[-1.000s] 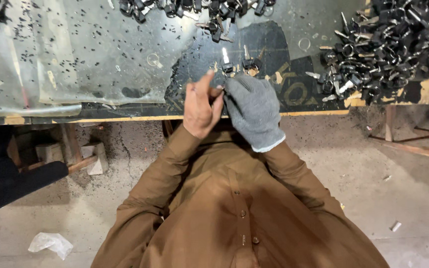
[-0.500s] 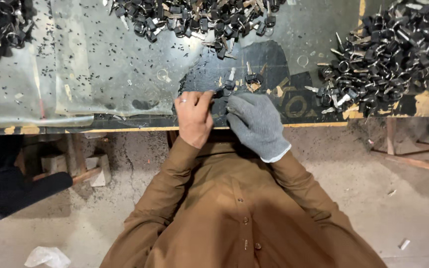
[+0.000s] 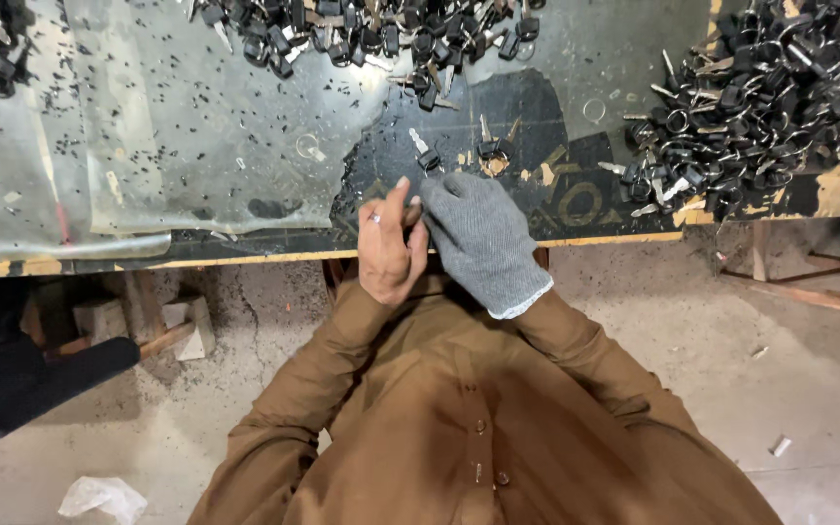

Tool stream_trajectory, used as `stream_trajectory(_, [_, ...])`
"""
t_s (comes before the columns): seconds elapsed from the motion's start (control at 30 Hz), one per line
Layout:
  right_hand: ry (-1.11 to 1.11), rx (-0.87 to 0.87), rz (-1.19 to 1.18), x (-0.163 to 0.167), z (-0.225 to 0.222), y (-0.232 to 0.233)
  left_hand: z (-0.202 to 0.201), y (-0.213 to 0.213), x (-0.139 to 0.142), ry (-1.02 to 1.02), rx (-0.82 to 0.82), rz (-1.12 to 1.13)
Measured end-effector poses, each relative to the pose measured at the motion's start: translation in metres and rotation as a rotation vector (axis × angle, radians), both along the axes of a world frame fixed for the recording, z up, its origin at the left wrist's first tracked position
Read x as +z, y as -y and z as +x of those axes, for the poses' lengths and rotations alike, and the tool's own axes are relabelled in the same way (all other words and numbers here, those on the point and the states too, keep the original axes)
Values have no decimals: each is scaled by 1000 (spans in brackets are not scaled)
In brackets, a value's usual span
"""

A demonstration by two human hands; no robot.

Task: The person sits at a workshop table covered with piles of small black metal components and sorts through them one at a time, picking pieces from a pile, handling and checking each piece with both hands, and setting pieces back down on the table while working through the piles.

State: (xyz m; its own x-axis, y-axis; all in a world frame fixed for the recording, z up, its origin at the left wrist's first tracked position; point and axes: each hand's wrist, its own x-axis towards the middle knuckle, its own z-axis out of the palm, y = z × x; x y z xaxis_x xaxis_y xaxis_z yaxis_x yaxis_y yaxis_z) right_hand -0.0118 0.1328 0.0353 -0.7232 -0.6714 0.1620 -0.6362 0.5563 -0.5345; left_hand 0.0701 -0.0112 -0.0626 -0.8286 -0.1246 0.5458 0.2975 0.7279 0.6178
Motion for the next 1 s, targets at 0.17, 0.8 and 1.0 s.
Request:
stream_trajectory(0.17, [88,2,-193,-1,-8,2,1,-9,0,-1,49,13])
stream_trajectory(0.8, [743,-438,-1178,-39,13,-81,-106,-20,74,114,-248,-297])
stream_trajectory(1.0, [480,-490,-652,-42,25,-82,-78,-17,35,133,-54,-20])
